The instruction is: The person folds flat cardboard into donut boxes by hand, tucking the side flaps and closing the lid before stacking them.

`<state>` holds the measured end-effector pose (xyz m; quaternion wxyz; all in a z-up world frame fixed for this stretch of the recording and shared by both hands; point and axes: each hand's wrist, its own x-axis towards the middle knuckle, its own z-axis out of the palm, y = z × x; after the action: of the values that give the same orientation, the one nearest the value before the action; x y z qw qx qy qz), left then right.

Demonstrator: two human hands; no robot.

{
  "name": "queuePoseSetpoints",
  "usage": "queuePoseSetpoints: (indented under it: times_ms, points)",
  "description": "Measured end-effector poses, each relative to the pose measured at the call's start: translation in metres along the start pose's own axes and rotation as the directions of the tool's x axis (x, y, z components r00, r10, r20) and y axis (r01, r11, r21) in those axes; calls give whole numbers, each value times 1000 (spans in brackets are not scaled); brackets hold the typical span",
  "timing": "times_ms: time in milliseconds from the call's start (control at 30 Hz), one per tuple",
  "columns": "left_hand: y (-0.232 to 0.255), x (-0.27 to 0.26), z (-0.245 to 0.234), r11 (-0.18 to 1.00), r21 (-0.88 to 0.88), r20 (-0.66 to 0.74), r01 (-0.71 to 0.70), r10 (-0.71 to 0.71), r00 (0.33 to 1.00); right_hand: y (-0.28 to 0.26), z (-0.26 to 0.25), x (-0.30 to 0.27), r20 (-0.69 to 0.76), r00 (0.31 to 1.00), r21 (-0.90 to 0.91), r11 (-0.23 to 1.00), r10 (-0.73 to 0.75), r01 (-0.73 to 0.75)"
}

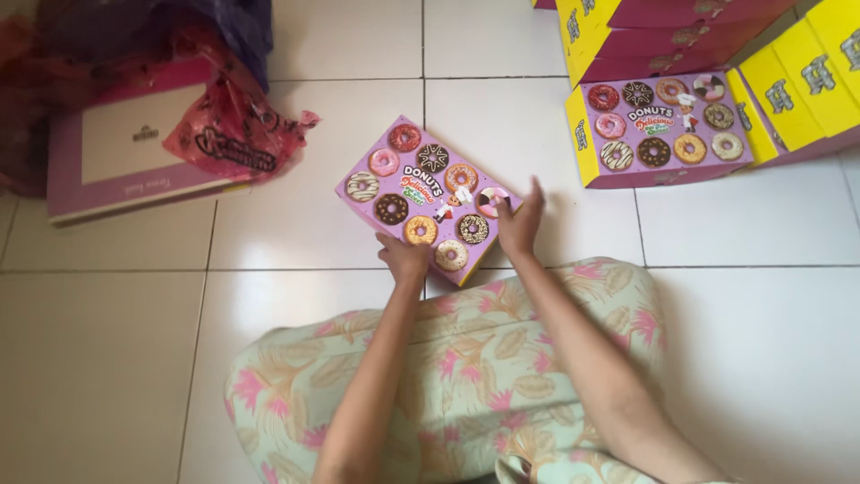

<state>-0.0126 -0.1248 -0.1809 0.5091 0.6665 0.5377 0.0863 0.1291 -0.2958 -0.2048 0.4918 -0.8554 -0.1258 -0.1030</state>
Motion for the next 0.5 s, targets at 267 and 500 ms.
queuePoseSetpoints:
  times_ms: [267, 500]
  points:
    - [24, 102, -57, 733, 447, -178, -513, 635, 752, -21, -24, -50, -54, 996, -131, 990, -66, 58]
    - [35, 113, -93, 751, 504, 299, -427, 312, 902, 20, -9, -11, 190, 950, 280, 913, 249, -296]
